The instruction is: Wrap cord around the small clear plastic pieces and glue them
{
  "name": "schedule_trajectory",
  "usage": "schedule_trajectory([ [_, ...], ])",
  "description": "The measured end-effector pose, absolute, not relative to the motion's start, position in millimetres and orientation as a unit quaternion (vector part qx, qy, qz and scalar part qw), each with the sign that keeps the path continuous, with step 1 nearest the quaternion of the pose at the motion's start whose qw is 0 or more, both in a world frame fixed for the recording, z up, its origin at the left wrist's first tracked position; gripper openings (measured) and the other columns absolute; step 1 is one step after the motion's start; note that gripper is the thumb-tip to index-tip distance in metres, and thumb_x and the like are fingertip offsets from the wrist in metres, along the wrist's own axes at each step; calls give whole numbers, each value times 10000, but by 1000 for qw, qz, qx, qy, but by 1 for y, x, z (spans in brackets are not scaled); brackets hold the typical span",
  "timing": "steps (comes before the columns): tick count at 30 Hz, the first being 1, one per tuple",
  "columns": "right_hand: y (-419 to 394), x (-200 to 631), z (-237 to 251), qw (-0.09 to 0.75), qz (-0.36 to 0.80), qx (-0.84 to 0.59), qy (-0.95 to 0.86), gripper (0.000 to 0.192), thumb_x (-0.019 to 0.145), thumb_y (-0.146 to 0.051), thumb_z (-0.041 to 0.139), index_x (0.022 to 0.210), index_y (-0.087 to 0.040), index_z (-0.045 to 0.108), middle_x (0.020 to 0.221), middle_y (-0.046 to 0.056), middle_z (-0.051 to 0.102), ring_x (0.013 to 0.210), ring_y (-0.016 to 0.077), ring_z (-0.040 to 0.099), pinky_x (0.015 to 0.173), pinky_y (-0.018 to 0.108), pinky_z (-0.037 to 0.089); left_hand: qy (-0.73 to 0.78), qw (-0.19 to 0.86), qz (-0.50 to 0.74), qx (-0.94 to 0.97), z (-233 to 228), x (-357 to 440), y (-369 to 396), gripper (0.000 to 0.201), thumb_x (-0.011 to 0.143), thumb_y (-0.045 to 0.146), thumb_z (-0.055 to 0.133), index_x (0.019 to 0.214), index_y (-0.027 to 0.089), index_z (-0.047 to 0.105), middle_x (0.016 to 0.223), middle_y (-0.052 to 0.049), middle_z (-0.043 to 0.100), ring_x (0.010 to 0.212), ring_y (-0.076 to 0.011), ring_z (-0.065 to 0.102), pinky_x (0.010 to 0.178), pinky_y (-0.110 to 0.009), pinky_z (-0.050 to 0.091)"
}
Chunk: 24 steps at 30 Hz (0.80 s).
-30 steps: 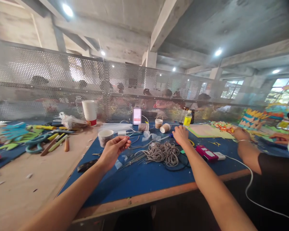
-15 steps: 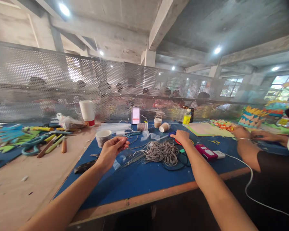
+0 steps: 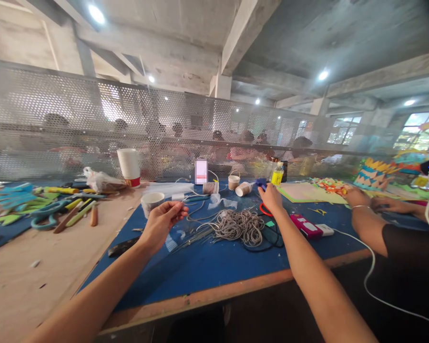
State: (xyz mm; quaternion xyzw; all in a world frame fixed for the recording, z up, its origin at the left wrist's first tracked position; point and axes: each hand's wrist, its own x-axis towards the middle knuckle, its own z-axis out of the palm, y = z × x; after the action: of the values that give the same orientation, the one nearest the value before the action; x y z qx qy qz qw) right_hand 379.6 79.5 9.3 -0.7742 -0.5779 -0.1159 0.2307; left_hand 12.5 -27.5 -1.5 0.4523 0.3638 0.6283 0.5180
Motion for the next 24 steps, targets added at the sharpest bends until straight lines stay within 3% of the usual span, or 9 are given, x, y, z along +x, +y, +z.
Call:
schedule_trajectory([
  [5,72,359,29,452,-24,-672,-586,466,920,-497,444,1120,-114,616,1007,169,687,964,273,641,797,302,459,369,505,644,441,0,13,-28,283,672,335,819,782,126,661,799,-74,726,684,-130,653,656,-233,513],
  [8,56,335,35,519,94,-553,-645,528,893,-576,441,1070,-120,641,729,81,665,686,210,624,642,280,466,369,503,645,441,-1,13,-27,289,678,330,814,801,126,651,797,-67,725,690,-126,654,671,-231,513],
  [10,42,316,34,524,166,-476,-687,527,873,-602,476,1026,-129,651,578,10,571,537,160,538,574,266,445,367,502,646,442,-3,12,-26,290,689,330,807,819,128,645,804,-64,726,704,-122,657,695,-229,514],
  [13,19,288,30,496,219,-407,-735,460,870,-583,515,959,-161,674,547,-18,520,513,131,491,559,257,423,368,501,646,443,-5,12,-25,292,696,334,804,830,135,638,812,-65,728,718,-127,663,718,-235,515],
  [19,-14,252,23,423,255,-333,-803,358,827,-539,619,910,-191,629,814,14,643,716,158,575,660,266,438,365,508,631,458,-6,13,-27,286,718,363,784,836,146,640,851,-77,730,722,-139,664,701,-249,511],
  [24,-21,243,23,396,227,-317,-831,324,835,-487,640,774,-194,517,780,-16,544,701,125,501,641,247,386,351,524,625,460,-6,14,-27,252,736,343,772,824,144,644,847,-68,727,720,-124,659,702,-236,505],
])
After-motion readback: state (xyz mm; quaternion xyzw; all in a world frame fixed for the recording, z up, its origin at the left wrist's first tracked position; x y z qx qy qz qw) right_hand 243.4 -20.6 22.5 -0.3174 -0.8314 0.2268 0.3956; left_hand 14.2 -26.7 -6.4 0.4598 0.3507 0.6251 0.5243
